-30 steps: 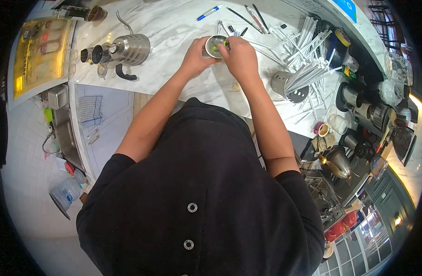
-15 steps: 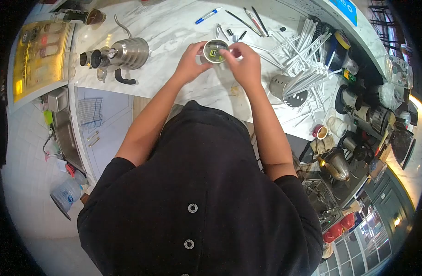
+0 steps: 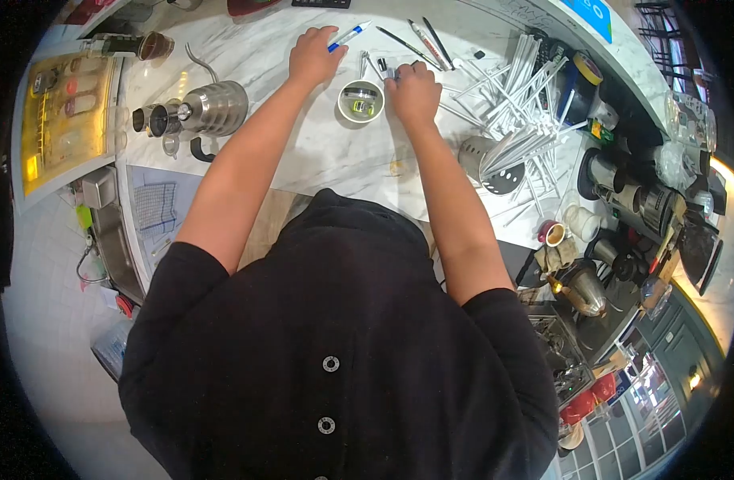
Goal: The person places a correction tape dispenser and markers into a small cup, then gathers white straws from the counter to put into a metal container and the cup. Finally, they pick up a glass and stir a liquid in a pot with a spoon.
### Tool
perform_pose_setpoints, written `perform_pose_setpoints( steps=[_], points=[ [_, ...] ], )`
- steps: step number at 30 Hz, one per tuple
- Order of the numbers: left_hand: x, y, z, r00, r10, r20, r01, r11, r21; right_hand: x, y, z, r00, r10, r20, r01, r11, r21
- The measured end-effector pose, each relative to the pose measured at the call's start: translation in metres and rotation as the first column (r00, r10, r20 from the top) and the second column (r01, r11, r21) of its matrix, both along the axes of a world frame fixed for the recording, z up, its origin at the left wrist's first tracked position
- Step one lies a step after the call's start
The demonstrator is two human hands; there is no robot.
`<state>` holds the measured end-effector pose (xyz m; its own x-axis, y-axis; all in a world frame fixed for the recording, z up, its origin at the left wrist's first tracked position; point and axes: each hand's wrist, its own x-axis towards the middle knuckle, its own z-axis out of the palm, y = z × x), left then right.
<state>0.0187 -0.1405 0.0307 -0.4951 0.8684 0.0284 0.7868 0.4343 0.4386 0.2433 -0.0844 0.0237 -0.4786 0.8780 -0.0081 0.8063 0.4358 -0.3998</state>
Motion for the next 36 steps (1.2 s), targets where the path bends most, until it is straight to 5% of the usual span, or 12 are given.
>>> perform_pose_setpoints(
  steps=[5,8,10,12,14,17,24,36],
  points=[
    [-0.010,-0.003,-0.009,0.998,-0.032,-0.059,0.022,0.987,-0.157,-0.005,-0.003,-0.010,0.999,-0.048,-0.023,0.049,0.998,0.048],
    [-0.013,-0.031,-0.007,0.998,0.060,0.001,-0.060,0.998,-0.020,0.005,0.002,-0.009,0.971,-0.037,-0.237,0.061,0.994,0.095],
    [-0.011,-0.059,0.002,0.939,0.081,0.334,-0.138,0.979,0.150,0.015,0.001,0.011,0.873,-0.192,-0.449,0.090,0.967,-0.239],
    [-0.007,-0.089,0.014,0.934,0.069,0.350,-0.154,0.963,0.220,0.028,-0.002,0.021,0.832,-0.174,-0.527,0.088,0.979,-0.184],
    [-0.003,-0.117,0.031,0.703,0.100,0.704,-0.335,0.920,0.204,0.041,-0.004,0.044,0.767,-0.204,-0.608,0.027,0.957,-0.287],
    [0.009,-0.150,0.076,0.557,0.050,0.829,-0.438,0.866,0.242,0.047,-0.023,0.084,0.709,-0.155,-0.688,-0.091,0.947,-0.307],
    [0.022,-0.188,0.114,0.386,-0.126,0.914,-0.444,0.843,0.304,0.038,-0.086,0.140,0.690,0.019,-0.724,-0.475,0.766,-0.433],
    [0.037,-0.213,0.120,0.310,-0.159,0.937,-0.381,0.882,0.275,0.046,-0.129,0.143,0.670,-0.089,-0.737,-0.459,0.730,-0.506]
  ],
)
